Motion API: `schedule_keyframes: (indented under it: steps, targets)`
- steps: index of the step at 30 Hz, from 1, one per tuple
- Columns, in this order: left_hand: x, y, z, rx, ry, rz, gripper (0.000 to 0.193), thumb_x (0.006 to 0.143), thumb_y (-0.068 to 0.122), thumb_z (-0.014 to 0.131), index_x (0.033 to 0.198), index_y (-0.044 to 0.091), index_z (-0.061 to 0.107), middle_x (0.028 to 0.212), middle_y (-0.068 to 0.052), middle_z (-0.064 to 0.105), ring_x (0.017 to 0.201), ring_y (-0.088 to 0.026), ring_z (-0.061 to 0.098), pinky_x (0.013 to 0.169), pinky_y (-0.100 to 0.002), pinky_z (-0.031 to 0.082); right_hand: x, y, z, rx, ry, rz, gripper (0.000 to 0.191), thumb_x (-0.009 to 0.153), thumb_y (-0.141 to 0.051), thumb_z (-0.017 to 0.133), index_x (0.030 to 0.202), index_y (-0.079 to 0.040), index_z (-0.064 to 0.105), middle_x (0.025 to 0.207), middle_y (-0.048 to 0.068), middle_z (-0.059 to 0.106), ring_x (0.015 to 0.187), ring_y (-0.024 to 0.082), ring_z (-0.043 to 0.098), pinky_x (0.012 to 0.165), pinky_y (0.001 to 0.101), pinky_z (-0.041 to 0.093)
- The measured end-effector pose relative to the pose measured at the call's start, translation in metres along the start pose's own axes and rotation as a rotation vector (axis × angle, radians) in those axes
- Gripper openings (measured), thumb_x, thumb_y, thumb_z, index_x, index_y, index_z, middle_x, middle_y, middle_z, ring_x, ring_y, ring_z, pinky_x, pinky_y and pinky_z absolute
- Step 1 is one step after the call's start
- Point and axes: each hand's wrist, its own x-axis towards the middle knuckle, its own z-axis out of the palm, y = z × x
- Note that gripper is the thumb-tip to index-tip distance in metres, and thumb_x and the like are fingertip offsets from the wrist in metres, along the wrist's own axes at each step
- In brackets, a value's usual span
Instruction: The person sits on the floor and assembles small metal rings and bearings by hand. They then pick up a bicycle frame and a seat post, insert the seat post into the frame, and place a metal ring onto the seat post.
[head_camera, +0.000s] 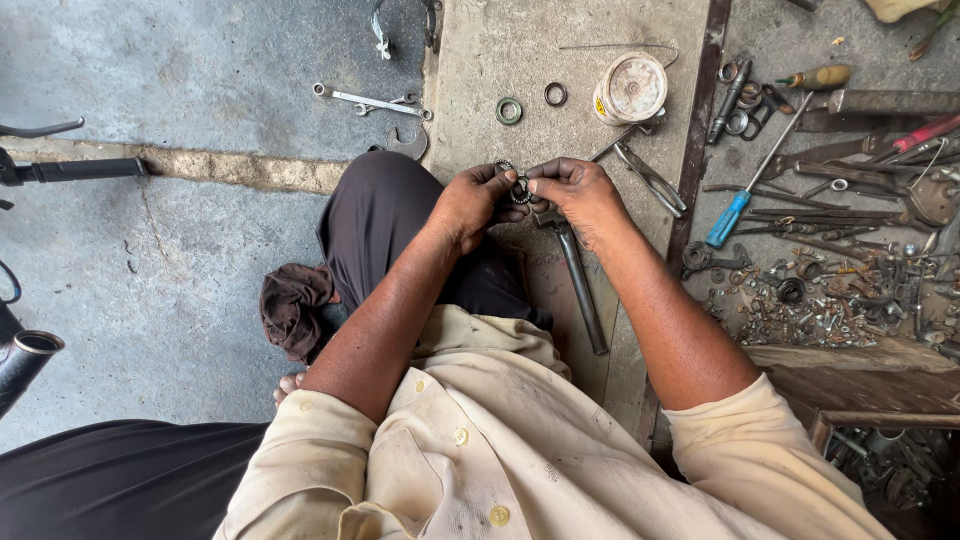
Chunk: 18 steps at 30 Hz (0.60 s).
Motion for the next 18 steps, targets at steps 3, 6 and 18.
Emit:
schedule_keyframes:
  steps: [3,6,18]
  targets:
    - [0.000,-0.001,0.000,0.026,0.001,0.010,0.033,0.104,0.024,0.058,0.114,-0.007,0.063,0.096,-0.015,0.072,0.076,-0.018,0.072,0.069,-0.027,0.063,0.002,0.003,0.001,-0.036,0.021,-0.008,0.016,0.092,-0.007,0.074,0.107,-0.002,0.073,0.088,0.006,0.074,0.067,0.009,0.067,0.059,0.0245,0.058]
    - [-0.001,0.000,0.000,0.042,0.006,0.007,0.033,0.104,0.025,0.058,0.114,-0.006,0.064,0.096,-0.014,0.071,0.076,-0.018,0.071,0.068,-0.028,0.063,0.004,0.005,0.000,0.049,-0.022,0.012,0.015,0.093,-0.007,0.073,0.107,-0.002,0.073,0.089,0.006,0.074,0.067,0.010,0.066,0.059,0.0243,0.058]
    - [0.000,0.004,0.002,0.105,0.036,-0.055,0.037,0.103,0.029,0.058,0.115,-0.006,0.063,0.090,-0.011,0.070,0.070,-0.017,0.070,0.062,-0.028,0.059,-0.005,-0.011,0.001,-0.284,-0.029,-0.086,0.022,0.092,0.000,0.067,0.111,-0.002,0.075,0.094,0.004,0.076,0.078,0.008,0.069,0.072,0.0223,0.059]
